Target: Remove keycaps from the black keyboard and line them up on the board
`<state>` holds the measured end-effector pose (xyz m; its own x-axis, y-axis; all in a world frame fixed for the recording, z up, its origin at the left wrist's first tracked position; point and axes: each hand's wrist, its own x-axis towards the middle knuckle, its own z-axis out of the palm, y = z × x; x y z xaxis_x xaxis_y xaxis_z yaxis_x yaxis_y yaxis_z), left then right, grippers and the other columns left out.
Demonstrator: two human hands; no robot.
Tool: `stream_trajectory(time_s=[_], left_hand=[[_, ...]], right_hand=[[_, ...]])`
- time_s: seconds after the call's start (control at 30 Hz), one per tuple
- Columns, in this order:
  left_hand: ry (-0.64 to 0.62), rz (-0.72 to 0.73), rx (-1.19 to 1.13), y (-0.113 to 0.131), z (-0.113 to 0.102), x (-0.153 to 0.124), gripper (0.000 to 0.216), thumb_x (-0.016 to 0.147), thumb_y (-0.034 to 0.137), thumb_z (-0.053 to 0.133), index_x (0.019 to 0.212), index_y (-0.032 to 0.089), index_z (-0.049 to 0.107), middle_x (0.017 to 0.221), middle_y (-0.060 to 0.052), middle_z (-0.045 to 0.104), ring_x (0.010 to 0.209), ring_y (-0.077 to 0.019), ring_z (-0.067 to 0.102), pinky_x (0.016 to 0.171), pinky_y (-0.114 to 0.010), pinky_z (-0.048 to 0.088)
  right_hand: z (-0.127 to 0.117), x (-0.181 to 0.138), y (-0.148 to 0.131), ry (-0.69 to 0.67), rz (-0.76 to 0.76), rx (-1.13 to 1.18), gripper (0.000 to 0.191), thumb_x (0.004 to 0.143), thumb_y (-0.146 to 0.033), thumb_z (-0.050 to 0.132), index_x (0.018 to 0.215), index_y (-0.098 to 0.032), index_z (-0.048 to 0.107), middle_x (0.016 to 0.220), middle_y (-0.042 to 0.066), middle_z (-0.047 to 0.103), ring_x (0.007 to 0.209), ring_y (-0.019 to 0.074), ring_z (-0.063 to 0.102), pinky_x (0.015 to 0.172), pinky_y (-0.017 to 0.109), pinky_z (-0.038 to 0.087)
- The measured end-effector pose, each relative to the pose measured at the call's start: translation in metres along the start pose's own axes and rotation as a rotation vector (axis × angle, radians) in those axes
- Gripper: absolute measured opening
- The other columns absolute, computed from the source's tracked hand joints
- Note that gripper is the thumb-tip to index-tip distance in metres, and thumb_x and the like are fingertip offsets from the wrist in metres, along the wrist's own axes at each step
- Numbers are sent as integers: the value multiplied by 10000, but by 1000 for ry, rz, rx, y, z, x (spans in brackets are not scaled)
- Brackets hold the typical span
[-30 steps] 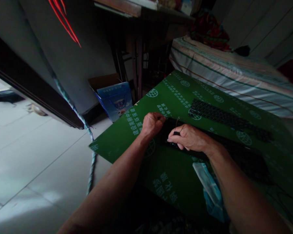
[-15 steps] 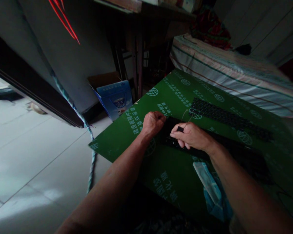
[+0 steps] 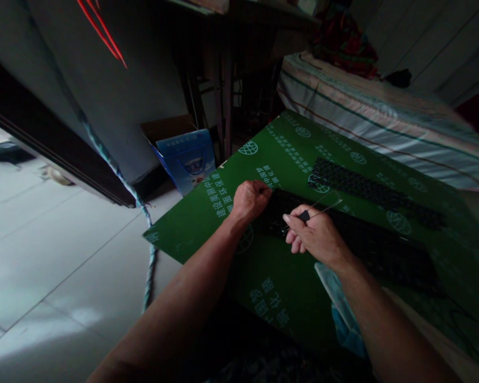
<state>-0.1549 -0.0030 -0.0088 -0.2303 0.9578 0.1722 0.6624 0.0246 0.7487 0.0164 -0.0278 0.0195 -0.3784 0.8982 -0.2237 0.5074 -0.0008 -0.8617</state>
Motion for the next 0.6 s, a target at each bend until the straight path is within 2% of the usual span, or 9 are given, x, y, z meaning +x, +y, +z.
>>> stream_trajectory(time_s=[0.17, 0.47, 0.6], left_hand=[[-7, 13, -11, -1, 1, 0, 246, 742, 261, 493, 682, 140, 698, 608, -30, 628, 556, -139, 532, 526, -247, 363], [-3, 7, -6, 0, 1, 0, 232, 736, 242, 498, 681, 132, 695, 600, -28, 616, 549, -134, 521, 524, -241, 358], [-5, 11, -1, 0, 0, 0, 231, 738, 235, 495, 696, 134, 699, 627, -35, 633, 568, -140, 540, 537, -243, 367]], right_hand=[[3, -3, 3, 50, 4, 35, 319, 789, -495, 534, 831, -184, 480, 504, -25, 596, 346, 105, 539, 325, 169, 386], [-13, -11, 4, -78, 15, 135, 347, 792, -502, 527, 909, -176, 511, 675, 22, 659, 461, 115, 592, 385, 191, 437], [-25, -11, 9, 3, -54, 98, 317, 772, -459, 580, 852, -152, 580, 591, 1, 617, 384, 74, 499, 370, 180, 390]])
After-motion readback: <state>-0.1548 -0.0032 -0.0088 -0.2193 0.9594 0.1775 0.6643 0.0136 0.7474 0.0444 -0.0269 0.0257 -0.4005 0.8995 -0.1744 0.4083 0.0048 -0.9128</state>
